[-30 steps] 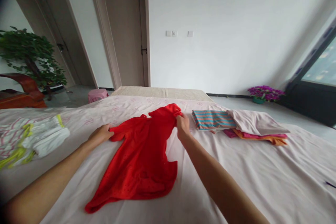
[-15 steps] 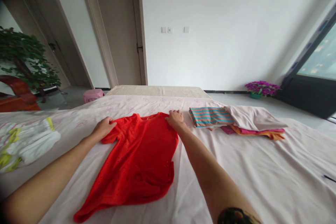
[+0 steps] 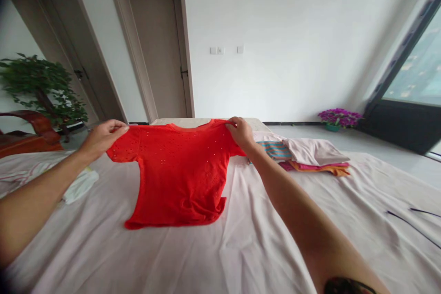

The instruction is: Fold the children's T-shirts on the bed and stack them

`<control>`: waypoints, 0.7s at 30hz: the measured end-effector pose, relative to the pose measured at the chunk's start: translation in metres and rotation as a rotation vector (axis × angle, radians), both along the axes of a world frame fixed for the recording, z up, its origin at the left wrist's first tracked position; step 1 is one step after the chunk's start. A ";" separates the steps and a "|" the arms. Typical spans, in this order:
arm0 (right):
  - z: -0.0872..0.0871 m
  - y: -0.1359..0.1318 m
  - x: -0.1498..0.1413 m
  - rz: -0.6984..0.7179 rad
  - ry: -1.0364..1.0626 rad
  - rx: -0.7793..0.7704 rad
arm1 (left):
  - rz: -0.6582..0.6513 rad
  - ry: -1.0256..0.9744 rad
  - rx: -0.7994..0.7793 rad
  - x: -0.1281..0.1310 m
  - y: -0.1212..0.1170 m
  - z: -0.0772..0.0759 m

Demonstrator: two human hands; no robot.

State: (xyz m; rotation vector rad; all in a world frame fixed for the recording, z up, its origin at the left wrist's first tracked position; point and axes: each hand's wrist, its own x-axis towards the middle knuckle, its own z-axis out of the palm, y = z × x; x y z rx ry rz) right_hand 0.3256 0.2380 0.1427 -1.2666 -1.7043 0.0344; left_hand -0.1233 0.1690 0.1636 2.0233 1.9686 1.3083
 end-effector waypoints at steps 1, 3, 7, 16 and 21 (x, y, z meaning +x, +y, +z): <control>0.012 -0.011 0.005 -0.001 -0.020 0.030 | -0.026 -0.008 0.052 0.001 -0.012 0.012; 0.036 -0.035 0.015 -0.002 -0.060 0.076 | -0.027 -0.028 0.121 0.002 -0.034 0.035; 0.080 -0.086 0.030 0.014 -0.124 0.187 | 0.018 -0.038 0.210 0.011 -0.081 0.072; 0.140 -0.161 0.061 0.109 0.045 0.155 | -0.006 -0.172 0.322 0.025 -0.144 0.128; 0.119 -0.146 0.060 0.170 0.120 -0.181 | -0.086 -0.374 0.062 0.022 -0.120 0.099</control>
